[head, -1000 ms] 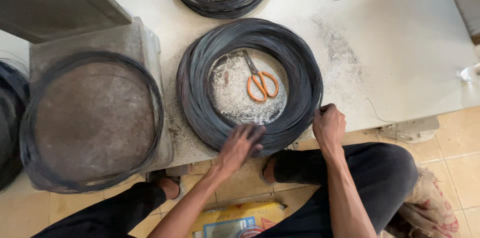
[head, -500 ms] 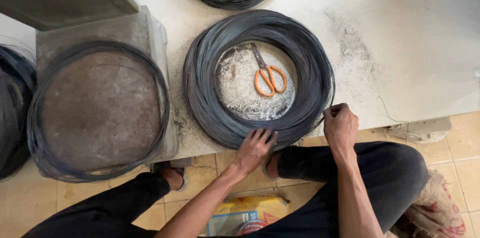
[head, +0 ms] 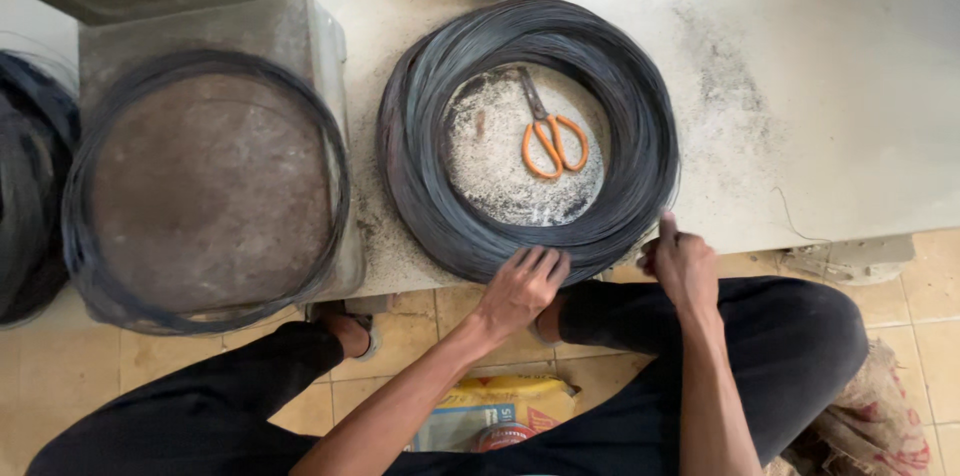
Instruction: The person sits on the floor and coils a long black wire into a circular bundle on a white surface. They use orange-handled scissors to cut the wire and then continue to arrange and tighten the coil with their hands.
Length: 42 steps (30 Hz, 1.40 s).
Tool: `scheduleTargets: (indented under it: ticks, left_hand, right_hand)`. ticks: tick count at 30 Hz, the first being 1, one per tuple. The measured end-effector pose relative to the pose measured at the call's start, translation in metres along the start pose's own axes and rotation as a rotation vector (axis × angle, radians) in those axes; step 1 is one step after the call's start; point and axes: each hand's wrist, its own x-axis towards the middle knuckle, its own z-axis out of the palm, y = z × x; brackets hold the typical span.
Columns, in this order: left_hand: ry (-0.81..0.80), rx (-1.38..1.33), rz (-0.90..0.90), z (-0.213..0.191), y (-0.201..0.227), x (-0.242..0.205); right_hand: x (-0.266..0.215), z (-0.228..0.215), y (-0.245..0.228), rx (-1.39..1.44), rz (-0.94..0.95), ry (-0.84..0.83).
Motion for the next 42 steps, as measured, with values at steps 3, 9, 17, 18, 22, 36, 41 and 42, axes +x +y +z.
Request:
scheduleTargets:
  ticks: [3,9,17,18,22,36,41,42]
  left_hand:
    - [0.028,-0.034,0.009,-0.007,-0.001,0.006]
    - [-0.062,-0.101,0.024,-0.005,-0.006,0.003]
    - [-0.291,-0.470,-0.142,0.006,-0.010,-0.018]
    - [-0.310,-0.382,-0.120,0.020,-0.013,-0.023]
    - [-0.332,-0.481,-0.137,0.034,-0.013,-0.029]
    - [-0.290,-0.305,-0.323,0.017,0.001,-0.017]
    - [-0.234,-0.316,-0.292,0.025,0.004,-0.020]
    - [-0.254,-0.333,-0.283,0.025,0.005,-0.019]
  right_hand:
    - [-0.022,0.006,-0.012,0.405,0.042,-0.025]
    - [0.006,0.028,0.000,0.866,-0.069,-0.104]
    - [-0.011,0.019,0.006,0.788,-0.170,-0.075]
    - [-0.009,0.020,0.009,0.773,-0.210,-0.071]
    - [-0.018,0.017,0.000,0.731,-0.257,-0.036]
    - [0.099,0.028,0.003,0.215,-0.178,0.329]
    - [0.093,0.030,-0.001,0.211,-0.243,0.396]
    - [0.083,0.028,-0.011,0.493,-0.176,0.249]
